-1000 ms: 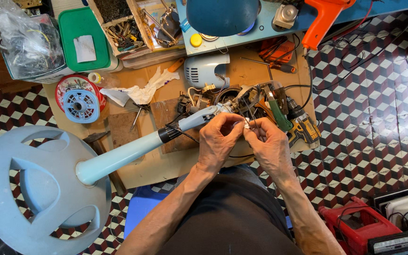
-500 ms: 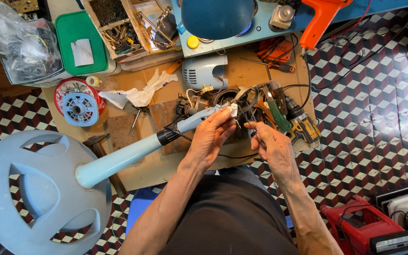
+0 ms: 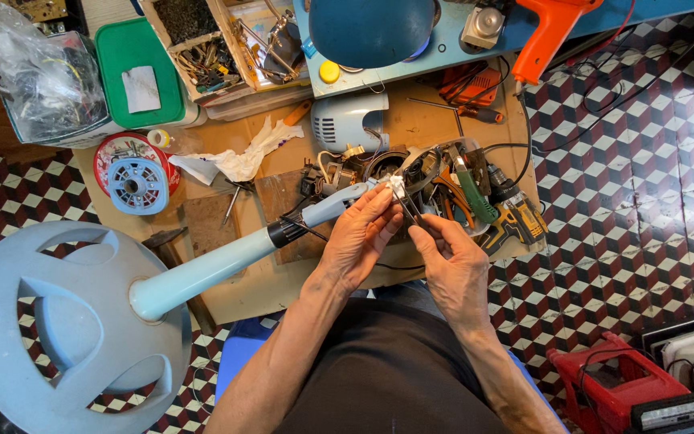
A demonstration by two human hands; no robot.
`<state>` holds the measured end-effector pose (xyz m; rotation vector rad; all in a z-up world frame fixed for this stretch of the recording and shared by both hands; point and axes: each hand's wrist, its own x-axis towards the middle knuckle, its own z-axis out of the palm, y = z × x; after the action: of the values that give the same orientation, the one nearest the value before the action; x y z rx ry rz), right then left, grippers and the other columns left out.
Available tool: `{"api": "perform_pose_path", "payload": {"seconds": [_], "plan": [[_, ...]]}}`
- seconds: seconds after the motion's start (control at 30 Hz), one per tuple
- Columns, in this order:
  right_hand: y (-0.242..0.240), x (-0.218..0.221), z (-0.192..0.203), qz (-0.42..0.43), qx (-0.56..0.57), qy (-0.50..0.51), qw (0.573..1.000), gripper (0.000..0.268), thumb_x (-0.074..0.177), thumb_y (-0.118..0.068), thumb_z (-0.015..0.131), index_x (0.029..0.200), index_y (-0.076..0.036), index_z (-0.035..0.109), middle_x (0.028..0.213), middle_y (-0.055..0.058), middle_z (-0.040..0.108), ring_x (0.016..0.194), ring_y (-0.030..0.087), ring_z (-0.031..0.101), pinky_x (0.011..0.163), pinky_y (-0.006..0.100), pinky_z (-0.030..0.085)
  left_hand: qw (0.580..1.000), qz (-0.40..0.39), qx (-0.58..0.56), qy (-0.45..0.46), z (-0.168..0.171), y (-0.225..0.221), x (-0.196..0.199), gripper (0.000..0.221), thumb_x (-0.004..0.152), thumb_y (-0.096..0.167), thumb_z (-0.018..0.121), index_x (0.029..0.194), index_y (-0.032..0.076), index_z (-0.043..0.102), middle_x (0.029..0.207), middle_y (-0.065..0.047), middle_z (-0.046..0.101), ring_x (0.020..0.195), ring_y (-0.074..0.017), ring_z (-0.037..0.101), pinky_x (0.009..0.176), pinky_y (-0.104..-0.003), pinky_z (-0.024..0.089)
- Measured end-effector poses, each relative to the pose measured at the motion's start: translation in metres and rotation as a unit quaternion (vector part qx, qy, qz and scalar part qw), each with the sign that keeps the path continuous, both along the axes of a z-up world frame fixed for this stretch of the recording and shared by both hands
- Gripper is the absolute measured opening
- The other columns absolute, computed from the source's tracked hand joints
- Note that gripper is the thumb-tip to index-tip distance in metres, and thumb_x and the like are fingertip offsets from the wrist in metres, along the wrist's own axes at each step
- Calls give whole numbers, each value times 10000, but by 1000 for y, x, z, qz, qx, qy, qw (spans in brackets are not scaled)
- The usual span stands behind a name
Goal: The person disassembles a small electric motor, removes internal components, cleans them with a cloth, and reassembles the motor using a screwdriver and pliers. The person also handles a multimeter and a small container of parts during the process.
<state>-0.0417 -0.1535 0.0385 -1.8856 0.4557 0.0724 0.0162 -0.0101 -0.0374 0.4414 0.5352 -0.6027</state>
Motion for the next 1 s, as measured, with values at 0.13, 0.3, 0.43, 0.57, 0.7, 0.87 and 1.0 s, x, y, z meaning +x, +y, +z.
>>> {"api": "perform_pose_path", "payload": {"seconds": [0.13,0.3,0.43,0.57,0.7,0.87,1.0], "plan": [[2,6,5,20,-49,31,998,308,958,-224,699,1196,-31,731,889,14,709,702,53,611,593,195,520,1000,-4,-18,-22,1,3,-1,206,1006,154,667,1187,57,672,1003,-27,701,918,-107,682,862,-238,585],[-1,9,7,-1,-11,75,997,333,945,-229,716,1215,-36,742,791,0,657,618,49,527,516,203,431,1000,4,-12,-4,-1,-1,0,205,992,140,683,1182,65,666,994,-19,698,915,-108,682,854,-236,588],[-4,9,6,-17,53,108,993,361,931,-240,725,1233,-43,736,752,1,647,574,31,506,483,184,407,1000,9,-5,22,-1,-6,-1,197,966,137,698,1153,88,662,987,-5,699,894,-100,679,832,-231,590],[-5,7,3,-22,56,119,991,357,919,-250,710,1213,-49,729,798,-1,719,565,31,550,484,173,461,1000,0,18,25,-1,-6,-2,199,967,151,708,1149,85,660,978,-6,693,883,-98,675,823,-228,590],[-8,2,-4,-27,81,116,990,324,942,-248,701,1182,-34,741,803,16,723,575,37,552,501,177,457,999,-4,34,9,-2,-8,-5,196,969,163,714,1137,81,656,974,-11,690,875,-96,679,819,-235,594],[-28,-1,-21,-40,91,147,984,259,945,-227,711,1094,-21,760,796,28,722,590,57,551,527,202,445,957,-93,235,-145,2,-6,-1,294,1013,157,688,1269,13,677,1049,-59,732,914,-125,699,852,-261,576],[-50,15,-51,-37,-58,113,991,232,927,-232,711,1030,-30,760,771,48,749,652,90,663,606,241,518,774,-134,528,-323,0,1,23,449,964,177,651,1392,53,599,1110,-104,728,953,-206,733,886,-314,614]]}}
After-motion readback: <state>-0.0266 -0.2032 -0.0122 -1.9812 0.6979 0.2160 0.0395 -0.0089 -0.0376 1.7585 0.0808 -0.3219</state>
